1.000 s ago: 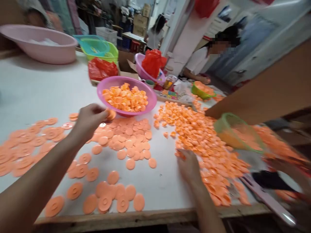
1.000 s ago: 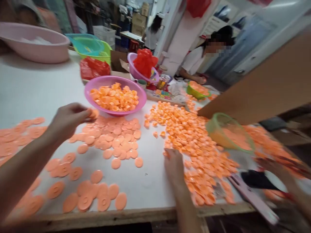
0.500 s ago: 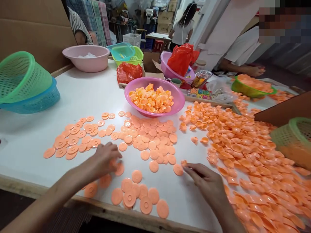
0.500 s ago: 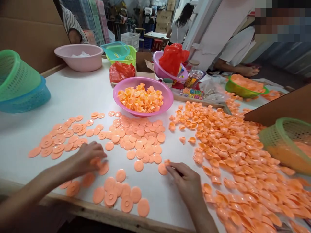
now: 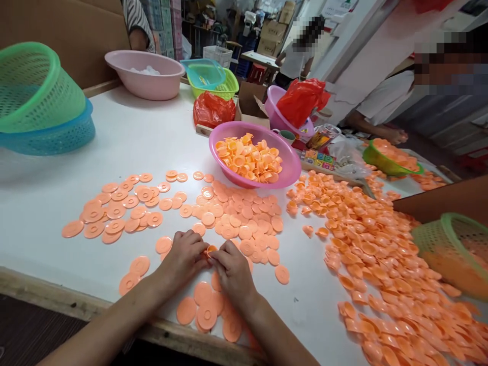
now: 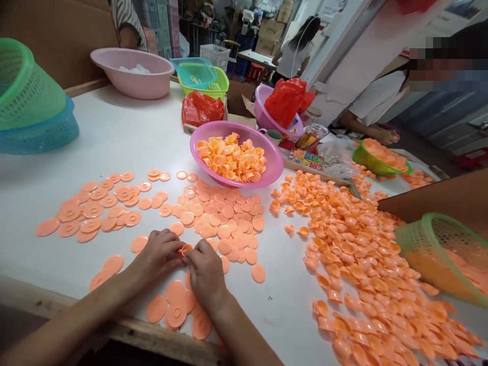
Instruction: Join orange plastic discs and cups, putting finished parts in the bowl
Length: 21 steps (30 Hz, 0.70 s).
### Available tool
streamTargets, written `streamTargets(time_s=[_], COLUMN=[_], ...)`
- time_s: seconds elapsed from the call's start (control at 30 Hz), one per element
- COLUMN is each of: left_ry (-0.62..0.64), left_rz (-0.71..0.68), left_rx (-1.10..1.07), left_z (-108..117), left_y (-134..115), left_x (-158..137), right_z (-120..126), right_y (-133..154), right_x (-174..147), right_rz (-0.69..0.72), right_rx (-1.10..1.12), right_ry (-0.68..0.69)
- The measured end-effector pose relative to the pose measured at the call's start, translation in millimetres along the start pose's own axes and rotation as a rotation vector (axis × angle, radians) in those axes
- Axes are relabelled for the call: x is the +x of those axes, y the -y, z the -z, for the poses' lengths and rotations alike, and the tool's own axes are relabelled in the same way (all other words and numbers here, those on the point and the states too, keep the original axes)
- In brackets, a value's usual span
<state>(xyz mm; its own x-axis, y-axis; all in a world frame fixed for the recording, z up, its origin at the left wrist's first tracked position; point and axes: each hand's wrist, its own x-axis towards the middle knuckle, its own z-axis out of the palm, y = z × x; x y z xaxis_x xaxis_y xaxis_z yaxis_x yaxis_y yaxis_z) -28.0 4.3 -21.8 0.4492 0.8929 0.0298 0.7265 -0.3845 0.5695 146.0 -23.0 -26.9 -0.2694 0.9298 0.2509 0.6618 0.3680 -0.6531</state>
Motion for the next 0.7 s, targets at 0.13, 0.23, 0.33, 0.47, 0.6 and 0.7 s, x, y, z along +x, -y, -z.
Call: streamTargets(time_s=[0.13, 0.23, 0.33, 0.47, 0.6, 0.7], left_ry=[0.074, 0.125, 0.142, 0.099, -0.018, -0.001], left_rz=[-0.007, 0.048, 0.201, 0.244, 0.179, 0.2], left_rx=[-0.051, -0.169, -0.248, -0.238, -0.247, -0.266], left_z=[14.5, 30.5, 31.9, 13.8, 3.5, 8.7], left_y=[-0.7, -5.5, -10.7, -13.9, -15.3, -13.4], left_x=[-0.8, 7.8, 18.7, 17.2, 7.0, 8.5], right_z=[-9.3, -11.0, -11.3, -14.5, -19.8, -17.3], right_y=[5.0, 6.0, 6.0, 6.8, 9.6, 13.6], right_x=[-3.7, -3.7, -2.8, -3.4, -5.8, -8.0], right_rz=[0.104, 0.169, 0.191, 0.178, 0.178, 0.194], right_rx=[-0.165, -0.22, -0.269, -0.318, -0.367, -0.373], right_ry=[-0.037, -0.084, -0.118, -0.117, -0.13, -0.136])
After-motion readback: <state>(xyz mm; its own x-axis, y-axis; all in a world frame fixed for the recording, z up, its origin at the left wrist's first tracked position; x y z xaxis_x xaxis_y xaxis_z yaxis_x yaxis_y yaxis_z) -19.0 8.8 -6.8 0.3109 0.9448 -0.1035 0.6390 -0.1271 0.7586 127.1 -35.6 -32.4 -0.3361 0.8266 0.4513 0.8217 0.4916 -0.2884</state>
